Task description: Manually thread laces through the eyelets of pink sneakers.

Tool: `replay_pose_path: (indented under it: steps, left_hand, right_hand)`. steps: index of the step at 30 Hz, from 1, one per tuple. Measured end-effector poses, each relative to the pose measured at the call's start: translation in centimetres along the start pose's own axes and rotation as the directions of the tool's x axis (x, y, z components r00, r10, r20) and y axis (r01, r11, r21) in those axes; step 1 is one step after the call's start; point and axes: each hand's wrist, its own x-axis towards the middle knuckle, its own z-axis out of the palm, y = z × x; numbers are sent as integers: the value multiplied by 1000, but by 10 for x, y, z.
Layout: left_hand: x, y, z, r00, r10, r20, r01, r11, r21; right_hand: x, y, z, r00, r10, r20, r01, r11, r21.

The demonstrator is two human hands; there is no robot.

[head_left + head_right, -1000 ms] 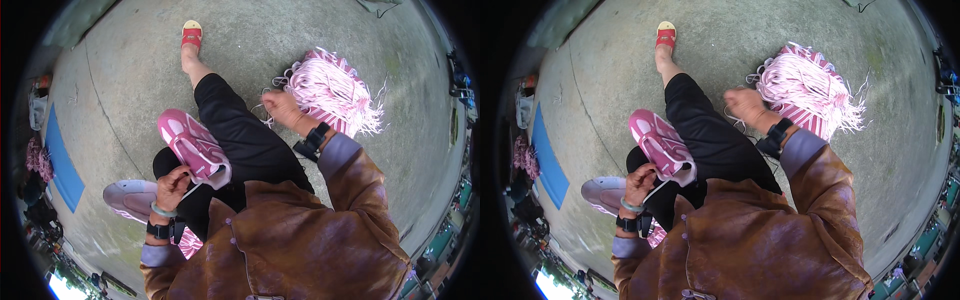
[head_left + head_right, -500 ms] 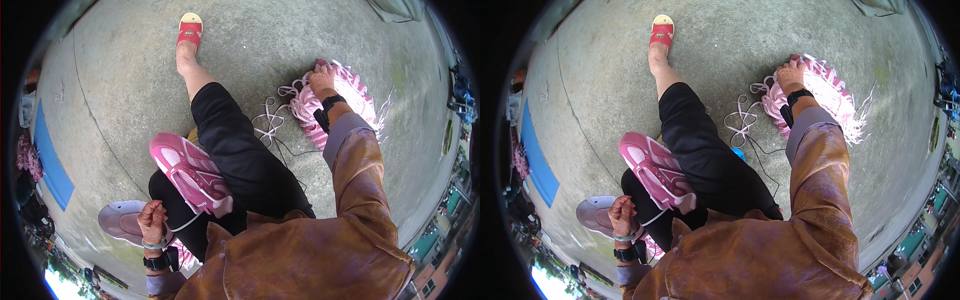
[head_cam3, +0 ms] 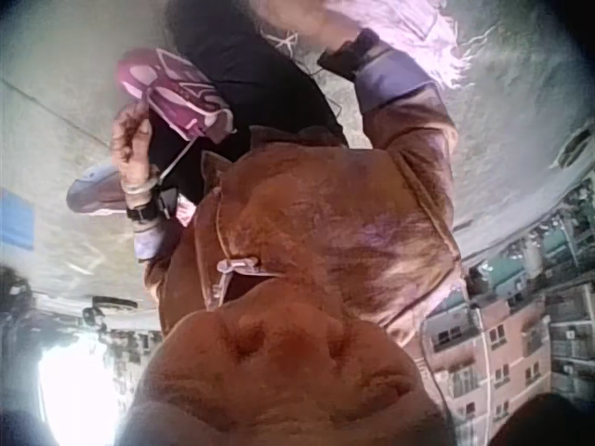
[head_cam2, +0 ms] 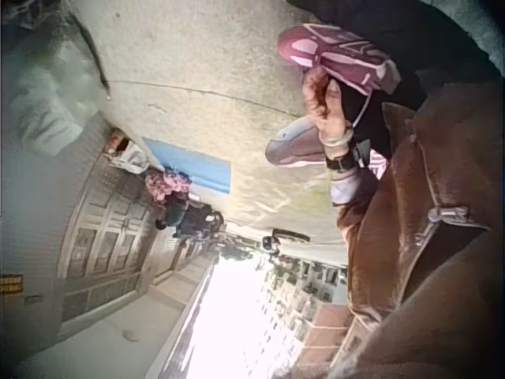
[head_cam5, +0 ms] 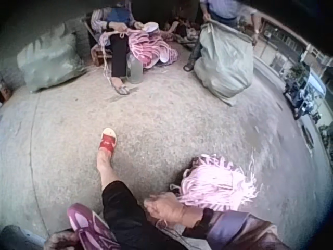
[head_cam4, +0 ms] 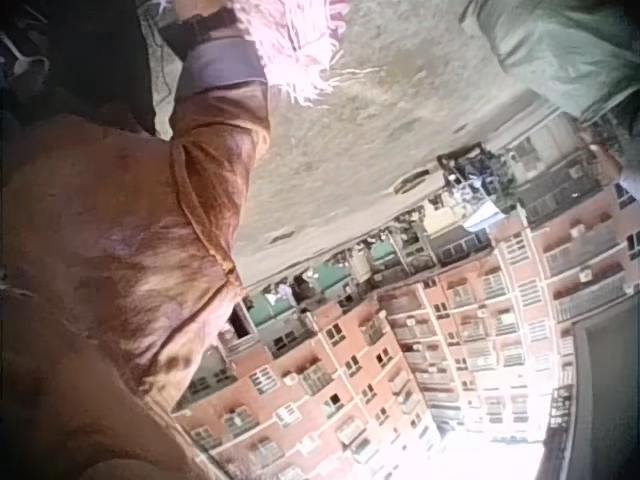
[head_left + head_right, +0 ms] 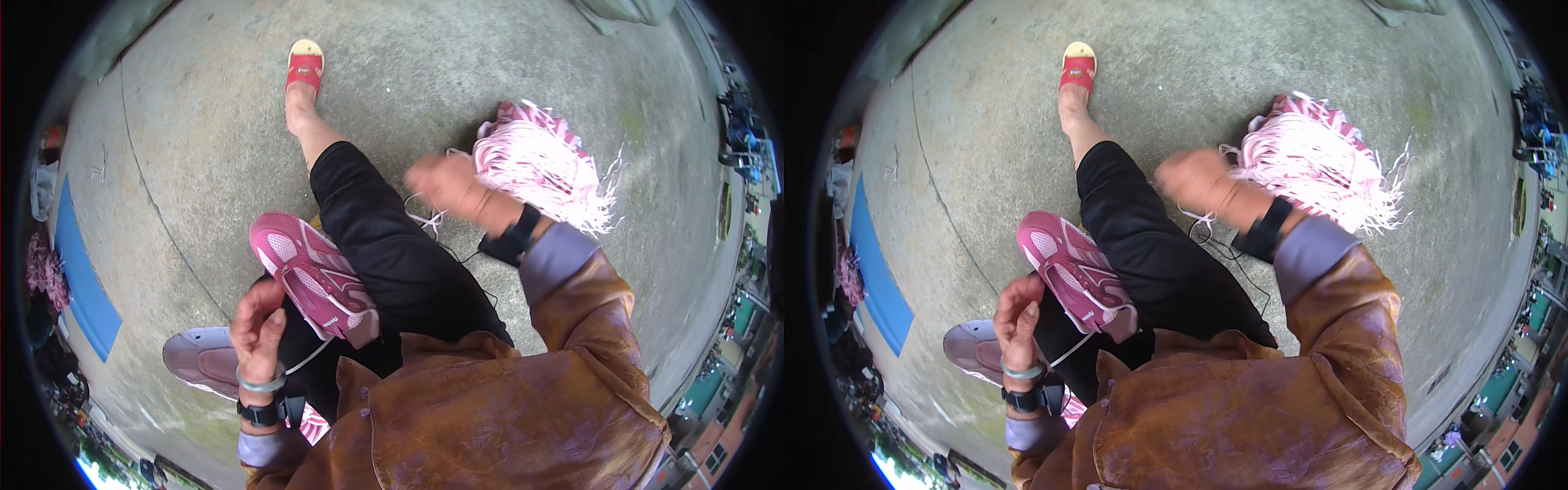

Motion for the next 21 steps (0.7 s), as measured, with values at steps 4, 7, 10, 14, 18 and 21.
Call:
replay_pose_path:
  steps: [4,7,10,14,18,21]
  left_hand:
    - [22,25,62,908,235,347,-84,914,-398]
    - [4,35,80,844,189,501,126,839,-529]
    - [-15,42,53,862,-19,506,84,991,-105]
    - [-39,29,6,921,43,388,-51,999,11]
    - [-49,17,-29,933,-11,359,-81,968,239]
    - [-75,16,-60,967,-81,241,24,972,232]
  right_hand:
    - [3,-130,-52,881,-376,-288,444,865,231]
    - [-1,-157,-98,891,-231,-390,381,847,370]
    - [-19,-115,-123,915,-98,-391,228,925,304]
    - [-62,-27,-146,813,363,-456,-216,914,343]
    - [-130,89,-177,655,422,-626,-597,798,-86]
    - [-154,125,-178,618,615,-489,-778,568,-269]
